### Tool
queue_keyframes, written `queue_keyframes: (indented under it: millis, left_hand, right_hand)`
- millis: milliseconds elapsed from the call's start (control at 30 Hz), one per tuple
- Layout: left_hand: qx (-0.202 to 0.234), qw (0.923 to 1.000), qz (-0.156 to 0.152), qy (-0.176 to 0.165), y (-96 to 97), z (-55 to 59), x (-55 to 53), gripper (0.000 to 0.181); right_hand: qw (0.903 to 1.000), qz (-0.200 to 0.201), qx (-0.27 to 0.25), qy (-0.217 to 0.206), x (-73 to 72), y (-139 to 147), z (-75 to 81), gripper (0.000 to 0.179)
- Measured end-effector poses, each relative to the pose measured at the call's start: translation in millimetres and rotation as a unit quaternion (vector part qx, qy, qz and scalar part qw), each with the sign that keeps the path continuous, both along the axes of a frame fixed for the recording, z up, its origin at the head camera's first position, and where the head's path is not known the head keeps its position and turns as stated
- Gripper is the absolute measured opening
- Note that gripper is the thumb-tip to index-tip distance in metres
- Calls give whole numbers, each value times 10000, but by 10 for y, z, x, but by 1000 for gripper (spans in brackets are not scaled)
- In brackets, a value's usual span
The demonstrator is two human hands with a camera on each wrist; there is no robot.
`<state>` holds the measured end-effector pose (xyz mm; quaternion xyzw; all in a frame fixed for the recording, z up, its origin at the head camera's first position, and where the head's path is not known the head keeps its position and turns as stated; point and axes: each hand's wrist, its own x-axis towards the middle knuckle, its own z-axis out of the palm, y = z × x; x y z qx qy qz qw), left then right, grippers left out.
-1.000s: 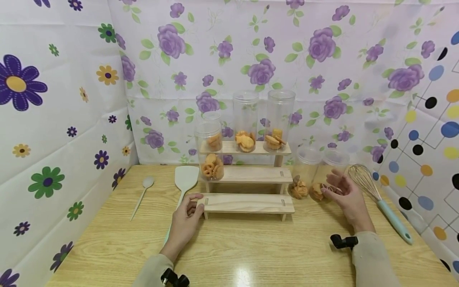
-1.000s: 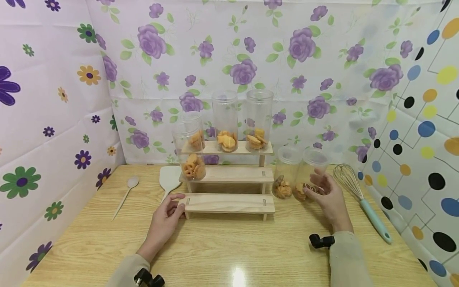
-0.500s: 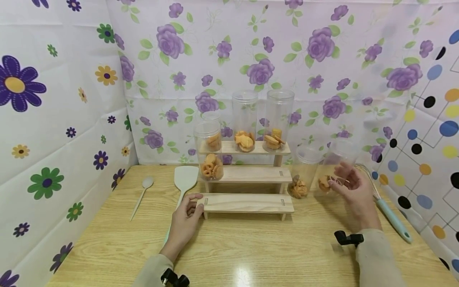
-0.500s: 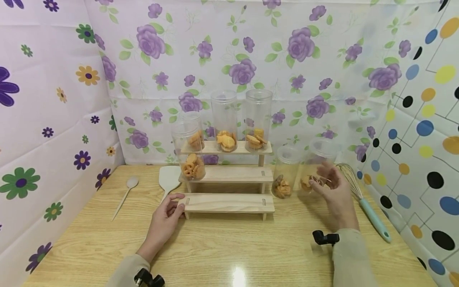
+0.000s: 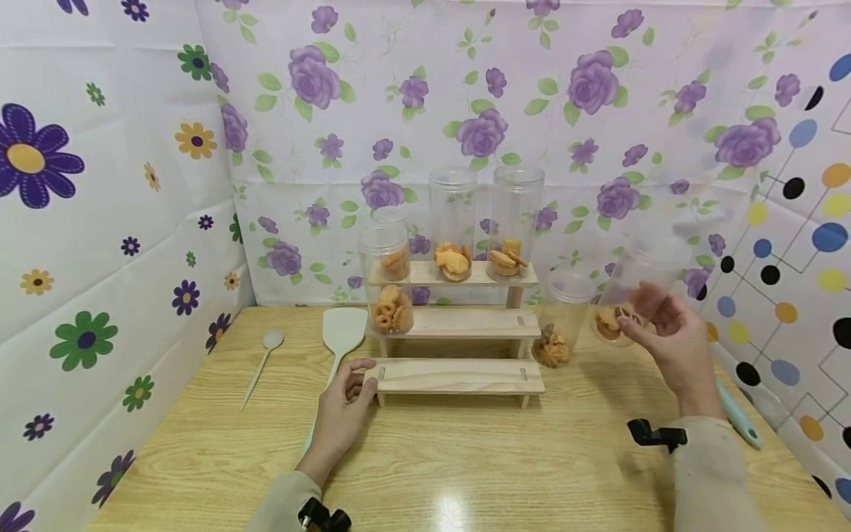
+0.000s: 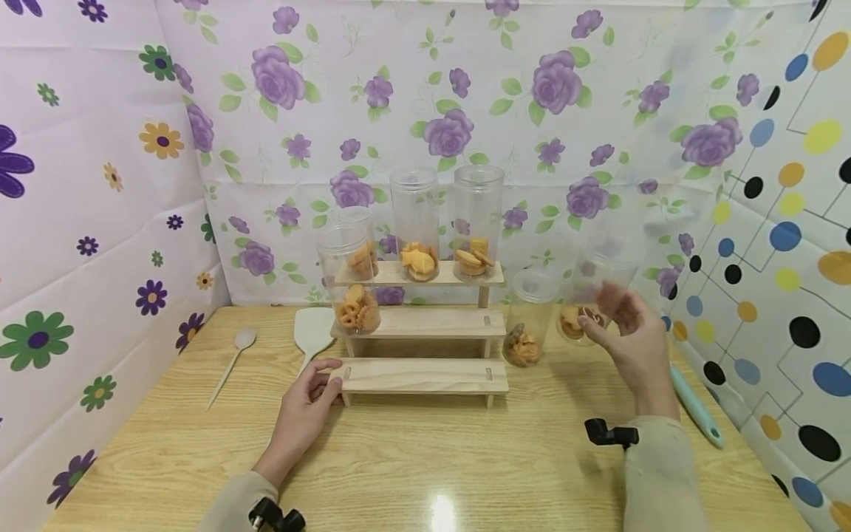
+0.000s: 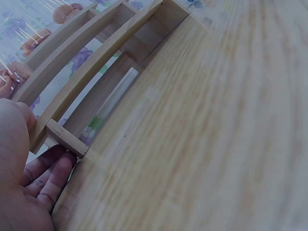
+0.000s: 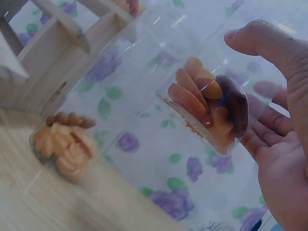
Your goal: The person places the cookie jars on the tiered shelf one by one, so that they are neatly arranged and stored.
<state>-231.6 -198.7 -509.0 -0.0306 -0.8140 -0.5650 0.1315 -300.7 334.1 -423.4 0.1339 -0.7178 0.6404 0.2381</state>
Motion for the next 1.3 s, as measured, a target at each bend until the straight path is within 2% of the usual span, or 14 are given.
queue_keyframes:
  millis: [267,467,633,1033,1300]
  left_hand:
    - [9,10000,2,-15,-3,11,4,30]
    - [1,10000,9,-56,-12,18,1,29]
    - [26,10000,18,-50,-13,16,-1,29]
    - [12,10000,-3,-16,-4,5,-10,29]
    - [54,10000,-38,-28,-3,-1,3,30]
  right_hand:
    - [9990,245,-41,372,108,-112,270,61]
    - [9931,880,-363,685,165,-293,455,62]
    - [9863,1302,-487,885,148,-452,487,62]
    - [9863,1404,-77,857,194,-810,554,63]
    - [9899,1196,237,721,168,-1199,527,61]
